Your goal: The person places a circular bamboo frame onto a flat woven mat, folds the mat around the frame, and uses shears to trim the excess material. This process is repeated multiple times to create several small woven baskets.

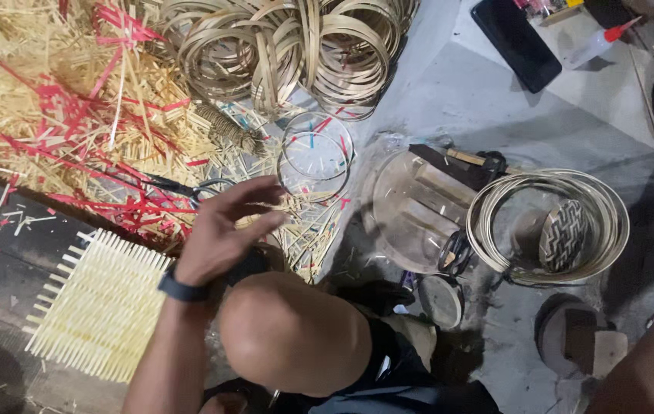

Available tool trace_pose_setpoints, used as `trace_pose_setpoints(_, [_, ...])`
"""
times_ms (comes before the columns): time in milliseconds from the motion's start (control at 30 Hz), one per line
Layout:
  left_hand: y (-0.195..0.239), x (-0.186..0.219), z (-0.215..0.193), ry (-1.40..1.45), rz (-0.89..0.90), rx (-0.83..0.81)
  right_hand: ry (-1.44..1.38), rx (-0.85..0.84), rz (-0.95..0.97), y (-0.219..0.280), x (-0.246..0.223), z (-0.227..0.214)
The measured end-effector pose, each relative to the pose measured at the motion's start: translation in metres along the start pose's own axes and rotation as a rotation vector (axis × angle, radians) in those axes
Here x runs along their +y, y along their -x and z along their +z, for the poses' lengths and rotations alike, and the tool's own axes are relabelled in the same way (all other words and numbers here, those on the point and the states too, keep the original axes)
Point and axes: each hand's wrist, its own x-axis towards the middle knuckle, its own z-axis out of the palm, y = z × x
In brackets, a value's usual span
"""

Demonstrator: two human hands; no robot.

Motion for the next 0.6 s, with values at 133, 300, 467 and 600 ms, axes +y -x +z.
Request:
trace_pose_setpoints(133, [0.012,-0.034,-0.027,0.172,0.006,0.144,-0.098,-0.231,0.053,0.020,0.005,0.079])
trace_pose_setpoints(300, [0.036,-0.068,-0.056,0.139,0.005,0.322,-0.194,-0.339,-0.020,-0.014,-0.022,0.080])
trace_pose_setpoints(467, [0.035,-0.101,-0.069,0.180,-0.004,0.465,-0.435,-0.165,-0.238,-0.108,-0.043,0.032])
trace_pose_setpoints(600, [0.026,-0.121,-0.060,0.148,-0.022,0.470,-0.650,-0.028,-0.200,-0.249,-0.081,0.144])
